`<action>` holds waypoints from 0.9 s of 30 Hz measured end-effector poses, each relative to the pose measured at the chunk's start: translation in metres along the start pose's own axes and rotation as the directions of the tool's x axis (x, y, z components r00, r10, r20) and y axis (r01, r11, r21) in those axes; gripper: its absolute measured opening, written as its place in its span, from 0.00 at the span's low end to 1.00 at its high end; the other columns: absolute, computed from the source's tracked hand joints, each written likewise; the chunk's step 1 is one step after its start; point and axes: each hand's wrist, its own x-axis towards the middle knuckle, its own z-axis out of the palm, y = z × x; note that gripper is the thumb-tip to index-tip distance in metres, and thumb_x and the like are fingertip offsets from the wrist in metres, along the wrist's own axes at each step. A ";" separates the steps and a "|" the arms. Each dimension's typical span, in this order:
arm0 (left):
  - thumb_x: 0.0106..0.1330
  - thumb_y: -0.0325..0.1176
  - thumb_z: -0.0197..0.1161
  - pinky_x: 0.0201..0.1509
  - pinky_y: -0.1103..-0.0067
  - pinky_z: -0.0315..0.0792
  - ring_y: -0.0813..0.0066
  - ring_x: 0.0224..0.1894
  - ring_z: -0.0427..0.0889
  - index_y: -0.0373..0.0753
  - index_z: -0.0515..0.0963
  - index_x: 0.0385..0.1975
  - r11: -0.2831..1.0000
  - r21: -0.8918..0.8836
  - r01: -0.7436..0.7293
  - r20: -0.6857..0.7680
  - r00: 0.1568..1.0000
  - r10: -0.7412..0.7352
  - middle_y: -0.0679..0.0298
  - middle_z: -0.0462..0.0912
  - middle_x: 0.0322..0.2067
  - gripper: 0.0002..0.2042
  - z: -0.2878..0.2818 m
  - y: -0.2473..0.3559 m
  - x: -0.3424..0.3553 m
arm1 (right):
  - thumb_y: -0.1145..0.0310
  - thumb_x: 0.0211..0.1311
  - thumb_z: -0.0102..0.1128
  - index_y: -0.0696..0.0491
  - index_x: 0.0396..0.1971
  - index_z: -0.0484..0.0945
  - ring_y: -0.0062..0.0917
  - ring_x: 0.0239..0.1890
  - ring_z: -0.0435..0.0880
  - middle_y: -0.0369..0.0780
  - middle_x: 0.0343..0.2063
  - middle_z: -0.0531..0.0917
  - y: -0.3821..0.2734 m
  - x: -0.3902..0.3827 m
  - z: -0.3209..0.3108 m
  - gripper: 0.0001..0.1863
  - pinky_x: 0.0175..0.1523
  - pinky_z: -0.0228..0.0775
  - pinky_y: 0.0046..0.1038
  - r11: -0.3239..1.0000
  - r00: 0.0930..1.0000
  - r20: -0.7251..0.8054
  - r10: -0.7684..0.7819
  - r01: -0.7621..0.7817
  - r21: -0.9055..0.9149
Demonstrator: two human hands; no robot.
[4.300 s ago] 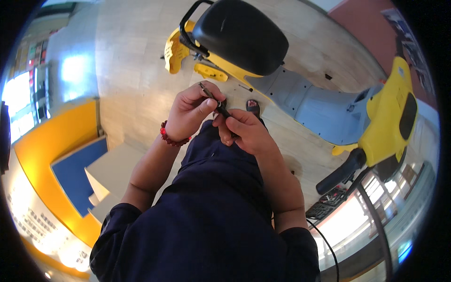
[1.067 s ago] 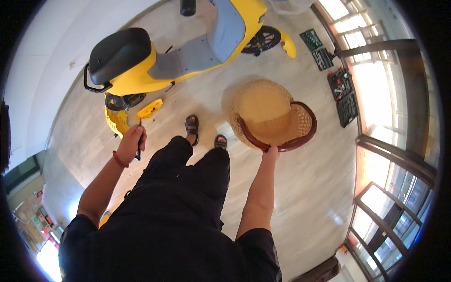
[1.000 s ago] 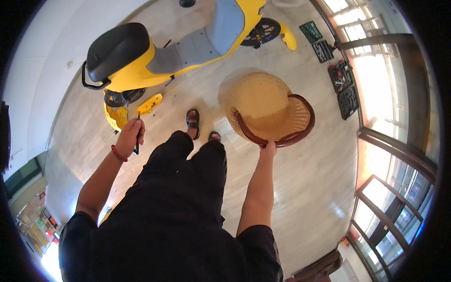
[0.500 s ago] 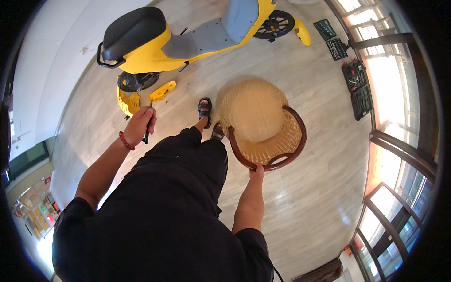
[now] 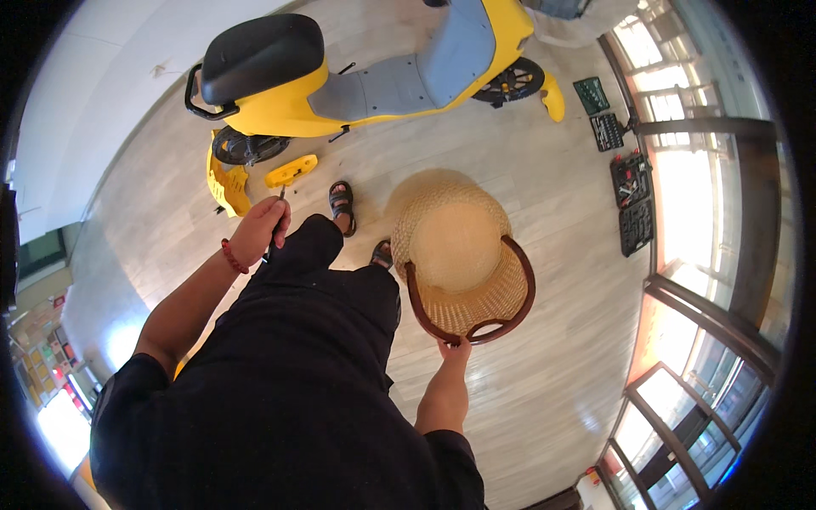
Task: Repairing a yellow electric scooter by using a screwdriver to tighten or remove screws from the footboard panel.
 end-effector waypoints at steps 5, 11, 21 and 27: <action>0.83 0.41 0.45 0.26 0.82 0.70 0.82 0.20 0.71 0.39 0.72 0.34 1.000 0.000 0.022 -0.032 0.999 -0.022 0.69 0.72 0.24 0.16 -0.042 0.024 0.038 | 0.62 0.72 0.54 0.47 0.67 0.67 0.39 0.64 0.74 0.44 0.67 0.71 0.006 -0.050 0.092 0.25 0.58 0.72 0.51 0.772 0.998 -0.010 -0.058 0.039 -0.635; 0.82 0.41 0.45 0.28 0.82 0.70 0.82 0.21 0.71 0.39 0.73 0.34 0.998 -0.068 0.012 0.000 1.000 -0.012 0.69 0.72 0.24 0.16 -0.085 0.053 0.084 | 0.59 0.73 0.58 0.52 0.69 0.68 0.35 0.58 0.81 0.44 0.60 0.80 0.053 -0.132 0.285 0.28 0.57 0.74 0.37 0.472 0.864 0.503 0.016 0.437 -0.766; 0.82 0.37 0.45 0.31 0.80 0.72 0.79 0.24 0.74 0.39 0.73 0.41 0.906 -0.418 -0.064 0.011 0.997 0.075 0.67 0.74 0.27 0.12 -0.088 0.072 0.138 | 0.58 0.77 0.54 0.55 0.66 0.73 0.23 0.51 0.83 0.40 0.54 0.83 0.143 -0.333 0.476 0.25 0.56 0.74 0.28 -0.055 0.595 0.684 0.422 0.770 -0.636; 0.82 0.36 0.47 0.34 0.80 0.72 0.79 0.30 0.76 0.39 0.74 0.44 0.713 -0.695 -0.087 -0.041 0.996 0.081 0.66 0.78 0.31 0.10 -0.069 0.077 0.159 | 0.56 0.80 0.50 0.56 0.66 0.71 0.26 0.57 0.80 0.39 0.58 0.80 0.185 -0.375 0.554 0.25 0.62 0.72 0.32 0.082 0.356 0.363 0.861 0.607 -0.790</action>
